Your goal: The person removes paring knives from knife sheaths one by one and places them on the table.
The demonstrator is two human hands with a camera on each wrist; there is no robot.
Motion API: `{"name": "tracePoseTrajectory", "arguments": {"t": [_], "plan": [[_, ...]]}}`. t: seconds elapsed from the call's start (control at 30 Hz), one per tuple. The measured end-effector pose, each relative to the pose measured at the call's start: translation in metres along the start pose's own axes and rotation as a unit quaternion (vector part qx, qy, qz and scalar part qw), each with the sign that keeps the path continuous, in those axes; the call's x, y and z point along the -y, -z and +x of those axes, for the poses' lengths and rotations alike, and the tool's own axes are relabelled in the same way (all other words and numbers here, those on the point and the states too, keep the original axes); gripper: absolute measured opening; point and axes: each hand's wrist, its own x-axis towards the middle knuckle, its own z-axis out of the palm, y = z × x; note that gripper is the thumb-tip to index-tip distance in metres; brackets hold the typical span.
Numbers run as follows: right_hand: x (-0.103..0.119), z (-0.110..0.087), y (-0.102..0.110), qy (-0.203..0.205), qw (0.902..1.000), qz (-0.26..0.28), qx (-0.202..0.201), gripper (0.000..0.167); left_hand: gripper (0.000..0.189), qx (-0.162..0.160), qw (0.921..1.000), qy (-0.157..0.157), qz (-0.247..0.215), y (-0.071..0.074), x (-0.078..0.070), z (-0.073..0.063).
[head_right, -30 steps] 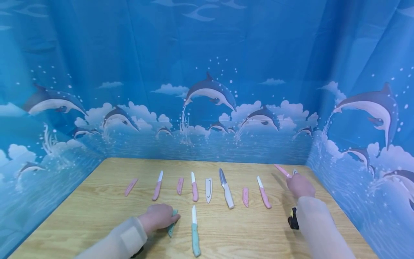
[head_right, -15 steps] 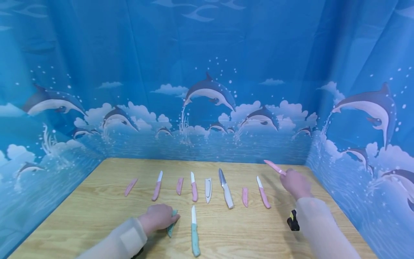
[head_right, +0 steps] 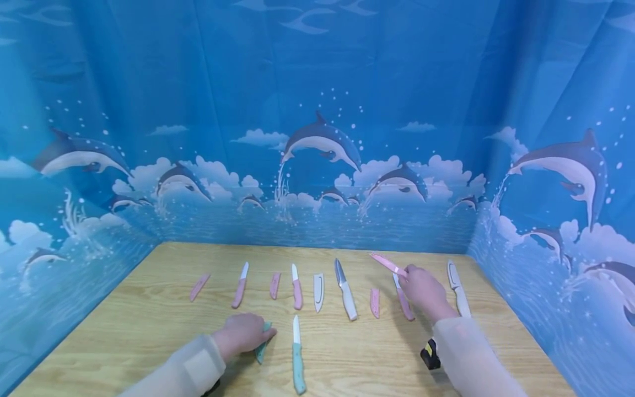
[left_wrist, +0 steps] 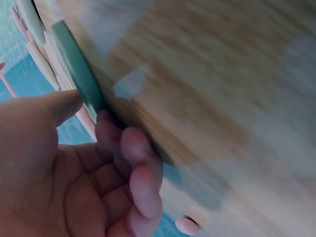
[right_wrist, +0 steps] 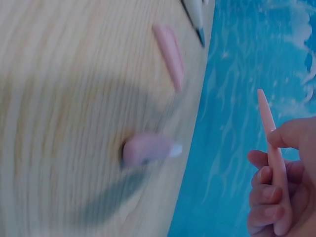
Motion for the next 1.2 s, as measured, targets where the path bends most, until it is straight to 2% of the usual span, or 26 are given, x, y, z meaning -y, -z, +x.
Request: {"name": "tracePoseTrajectory", "arguments": {"t": [0.13,0.2,0.33,0.47,0.6,0.77,0.97,1.2], "plan": [[0.020,-0.006,-0.001,0.007,0.9999,0.004,0.014,0.040,0.059,0.001,0.9999,0.005,-0.010,0.004,0.004,0.000],[0.029,-0.008,-0.002,0.006,0.9998,0.008,0.018,0.040,0.060,-0.011,0.9997,0.009,-0.018,0.006,0.007,0.001],[0.043,-0.015,-0.006,0.009,0.9994,0.027,0.019,0.036,0.061,-0.073,0.9960,0.004,-0.052,0.014,0.011,0.001],[0.052,-0.021,-0.012,0.018,0.9981,0.053,0.027,0.032,0.072,-0.142,0.9856,-0.027,-0.087,0.020,0.013,0.001],[0.058,-0.024,-0.018,0.030,0.9977,0.057,0.022,0.029,0.084,-0.174,0.9760,-0.066,-0.113,0.025,0.009,0.002],[0.065,-0.028,-0.022,0.025,0.9950,0.088,0.040,0.026,0.093,-0.178,0.9747,-0.090,-0.100,0.028,-0.003,0.001],[0.073,-0.033,-0.025,0.013,0.9921,0.115,0.048,0.028,0.089,-0.185,0.9736,-0.090,-0.099,0.031,-0.020,0.003],[0.082,-0.041,-0.025,0.026,0.9946,0.095,0.033,0.028,0.086,-0.183,0.9697,-0.116,-0.113,0.038,-0.040,0.004]]}}
